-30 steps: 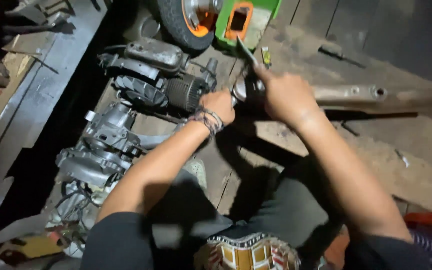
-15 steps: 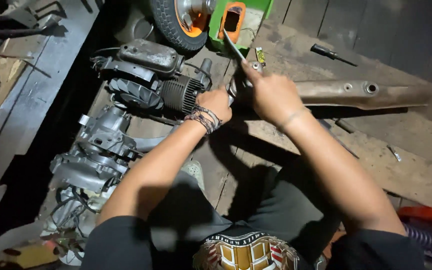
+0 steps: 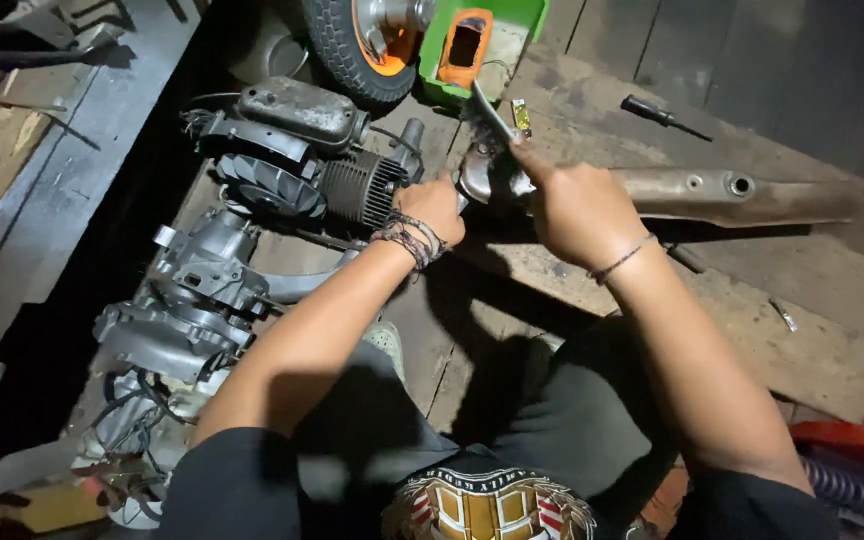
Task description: The person is sitting on the floor and using a wrench to tighten a bolt on a small engine. They hold the engine steady with one hand while turning the wrench with the other. The person then removes the wrench and continues to adjust the engine part with their hands.
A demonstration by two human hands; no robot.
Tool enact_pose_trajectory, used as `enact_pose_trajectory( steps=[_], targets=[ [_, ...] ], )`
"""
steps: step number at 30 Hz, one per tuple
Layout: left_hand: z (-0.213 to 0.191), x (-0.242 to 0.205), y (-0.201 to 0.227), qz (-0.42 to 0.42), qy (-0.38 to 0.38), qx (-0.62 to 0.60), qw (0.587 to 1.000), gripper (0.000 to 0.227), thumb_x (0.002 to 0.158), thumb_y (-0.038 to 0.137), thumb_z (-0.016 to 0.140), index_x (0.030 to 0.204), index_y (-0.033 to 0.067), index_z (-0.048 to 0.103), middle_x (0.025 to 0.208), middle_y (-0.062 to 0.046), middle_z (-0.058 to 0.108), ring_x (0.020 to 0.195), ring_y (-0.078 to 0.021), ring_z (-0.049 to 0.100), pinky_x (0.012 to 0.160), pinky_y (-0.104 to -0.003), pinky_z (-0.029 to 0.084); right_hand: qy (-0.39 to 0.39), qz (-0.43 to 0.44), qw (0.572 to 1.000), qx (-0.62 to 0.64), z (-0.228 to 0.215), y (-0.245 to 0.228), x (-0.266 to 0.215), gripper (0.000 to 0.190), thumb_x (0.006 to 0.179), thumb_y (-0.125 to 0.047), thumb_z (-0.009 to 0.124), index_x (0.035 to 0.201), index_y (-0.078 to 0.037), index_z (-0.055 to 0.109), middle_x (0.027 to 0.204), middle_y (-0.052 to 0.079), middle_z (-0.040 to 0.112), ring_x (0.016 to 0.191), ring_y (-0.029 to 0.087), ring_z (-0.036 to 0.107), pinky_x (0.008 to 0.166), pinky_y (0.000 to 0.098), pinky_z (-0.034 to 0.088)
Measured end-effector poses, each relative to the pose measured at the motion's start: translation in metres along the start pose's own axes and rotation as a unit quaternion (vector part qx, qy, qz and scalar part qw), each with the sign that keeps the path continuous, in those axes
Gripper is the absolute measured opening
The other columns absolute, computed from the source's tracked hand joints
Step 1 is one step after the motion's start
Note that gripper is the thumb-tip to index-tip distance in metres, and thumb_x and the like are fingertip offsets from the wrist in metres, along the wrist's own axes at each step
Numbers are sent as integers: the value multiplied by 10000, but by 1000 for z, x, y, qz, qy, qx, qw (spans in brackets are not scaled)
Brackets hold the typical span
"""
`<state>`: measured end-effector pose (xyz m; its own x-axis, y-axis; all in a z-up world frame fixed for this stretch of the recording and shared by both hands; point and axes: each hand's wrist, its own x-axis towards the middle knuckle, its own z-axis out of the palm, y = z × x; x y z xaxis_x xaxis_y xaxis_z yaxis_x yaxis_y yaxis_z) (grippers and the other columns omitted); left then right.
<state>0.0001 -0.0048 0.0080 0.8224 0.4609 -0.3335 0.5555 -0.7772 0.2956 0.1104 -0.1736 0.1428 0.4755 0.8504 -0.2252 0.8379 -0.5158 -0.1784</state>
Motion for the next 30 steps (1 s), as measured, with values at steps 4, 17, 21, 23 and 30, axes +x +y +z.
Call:
enact_pose_trajectory(
  steps=[4, 17, 21, 23, 30],
  targets=[
    [-5, -4, 6, -14, -1, 27, 1000, 409, 881, 245, 578, 1216, 12, 557, 1112, -189, 742, 1088, -440, 706, 995, -574, 471, 26, -7, 1000, -1, 18, 0, 29, 680, 947, -186, 548, 1601, -280, 390, 976, 266, 741, 930, 515, 726, 809, 643, 592],
    [-11, -2, 1, 0, -16, 23, 1000, 451, 883, 292, 621, 1222, -4, 585, 1129, -215, 737, 1110, -446, 699, 979, -575, 498, -8, 28, 999, -17, -6, -17, 30, 701, 960, -135, 496, 1625, -288, 337, 1079, 289, 728, 1021, 516, 709, 889, 609, 575],
    [-13, 1, 1, -16, -42, 48, 998, 482, 870, 337, 597, 1240, 28, 612, 1163, -192, 739, 1138, -424, 695, 968, -559, 530, -33, 22, 999, -12, -16, -25, 0, 669, 933, -108, 479, 1582, -254, 419, 1063, 255, 739, 1000, 473, 729, 846, 593, 594],
    [-10, 5, 1, -13, -35, 56, 998, 469, 863, 333, 601, 1218, 26, 617, 1156, -203, 741, 1129, -430, 699, 972, -562, 527, -3, 15, 1000, -7, 2, -15, 14, 666, 933, -106, 483, 1576, -261, 407, 1083, 239, 735, 984, 472, 732, 836, 602, 595],
    [-10, 0, -7, 4, -12, 34, 999, 430, 841, 291, 613, 1150, -8, 623, 1095, -247, 735, 1083, -489, 696, 955, -585, 521, 46, -6, 999, 0, 7, -15, 25, 618, 945, -92, 497, 1549, -208, 436, 1059, 226, 741, 938, 466, 742, 800, 598, 606]
  ],
)
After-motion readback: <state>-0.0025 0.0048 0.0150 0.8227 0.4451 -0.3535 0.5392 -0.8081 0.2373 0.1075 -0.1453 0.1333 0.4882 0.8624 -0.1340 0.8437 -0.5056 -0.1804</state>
